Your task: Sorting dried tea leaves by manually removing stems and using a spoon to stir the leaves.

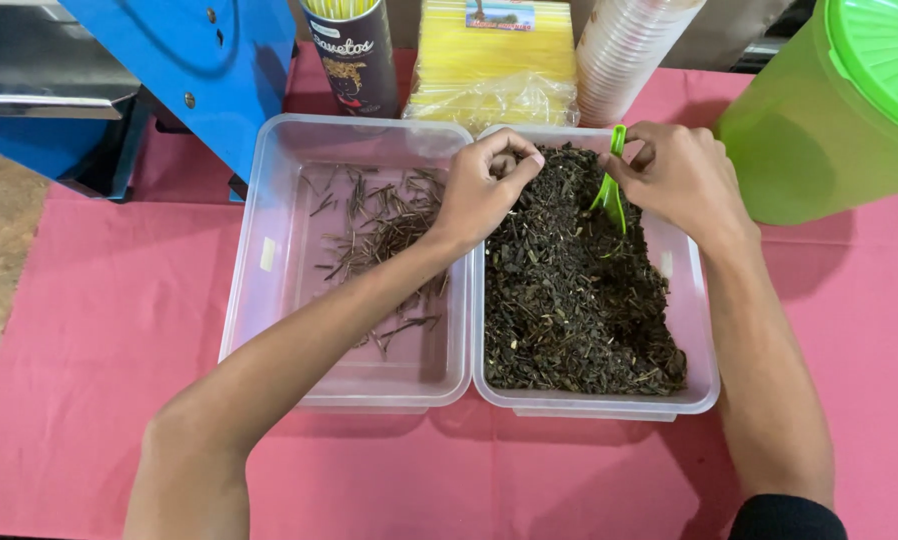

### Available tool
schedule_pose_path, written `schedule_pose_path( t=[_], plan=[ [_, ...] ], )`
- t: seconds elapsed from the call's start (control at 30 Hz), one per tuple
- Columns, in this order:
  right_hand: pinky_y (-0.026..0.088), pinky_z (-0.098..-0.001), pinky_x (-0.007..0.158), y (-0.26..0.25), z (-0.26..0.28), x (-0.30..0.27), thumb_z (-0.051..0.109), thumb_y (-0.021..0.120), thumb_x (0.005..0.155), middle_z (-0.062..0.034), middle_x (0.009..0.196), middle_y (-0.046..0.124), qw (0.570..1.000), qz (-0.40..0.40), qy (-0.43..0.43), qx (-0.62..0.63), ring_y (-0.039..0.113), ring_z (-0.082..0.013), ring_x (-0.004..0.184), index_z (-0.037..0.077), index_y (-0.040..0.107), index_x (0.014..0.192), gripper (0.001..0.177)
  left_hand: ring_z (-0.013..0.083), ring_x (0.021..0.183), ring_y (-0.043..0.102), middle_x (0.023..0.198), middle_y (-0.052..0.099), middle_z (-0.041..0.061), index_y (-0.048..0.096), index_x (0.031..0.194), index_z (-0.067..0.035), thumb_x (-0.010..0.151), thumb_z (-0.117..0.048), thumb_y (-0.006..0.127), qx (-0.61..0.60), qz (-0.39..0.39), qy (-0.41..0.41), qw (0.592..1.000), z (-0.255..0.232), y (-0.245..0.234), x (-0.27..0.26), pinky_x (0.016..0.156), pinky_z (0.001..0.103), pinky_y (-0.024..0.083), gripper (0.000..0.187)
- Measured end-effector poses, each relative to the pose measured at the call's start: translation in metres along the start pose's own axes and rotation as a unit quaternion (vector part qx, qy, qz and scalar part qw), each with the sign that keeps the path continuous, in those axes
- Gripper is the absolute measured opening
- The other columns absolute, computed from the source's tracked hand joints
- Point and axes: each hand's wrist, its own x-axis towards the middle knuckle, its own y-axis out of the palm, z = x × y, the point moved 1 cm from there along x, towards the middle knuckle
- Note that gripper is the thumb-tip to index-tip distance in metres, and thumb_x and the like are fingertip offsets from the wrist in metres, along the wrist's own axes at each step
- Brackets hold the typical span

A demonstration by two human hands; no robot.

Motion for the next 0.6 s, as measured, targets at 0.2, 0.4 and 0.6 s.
schedule_pose_path(
  t=[0.2,0.4,0.6],
  plan=[
    [0.052,-0.0591,0.079,-0.021,-0.002,-0.008,0.03,0.071,0.095,-0.0116,0.099,0.078,0.999,-0.032,0.012,-0.007,0.07,-0.0434,0.094,0.008,0.066,0.14,0.05,0.0053,0.056,0.04,0.061,0.05,-0.005,0.07,0.092,-0.01,0.095,-0.014,0.07,0.019,0.017,0.012,1.0,0.006,0.0,0.001,0.055,0.023,0.032,0.004],
    [0.054,-0.0362,0.075,-0.05,0.0,-0.032,0.027,0.079,0.091,-0.0016,0.089,0.08,0.998,0.052,-0.017,0.005,0.072,-0.0184,0.074,0.016,0.08,0.103,0.016,0.0039,0.054,0.035,0.057,0.042,-0.007,0.069,0.092,-0.011,0.095,-0.015,0.069,0.019,0.021,0.023,0.999,0.006,0.0,-0.001,0.054,0.023,0.029,0.006],
    [0.056,-0.0359,0.082,-0.044,0.018,-0.041,0.035,0.077,0.085,0.0048,0.092,0.084,0.947,0.299,0.02,-0.118,0.079,-0.0172,0.088,0.019,0.081,0.092,0.017,0.0056,0.061,0.046,0.068,0.056,-0.004,0.071,0.095,-0.011,0.095,-0.016,0.068,0.058,0.041,0.032,0.997,0.003,-0.001,-0.004,0.059,0.023,0.037,0.006]
  ],
)
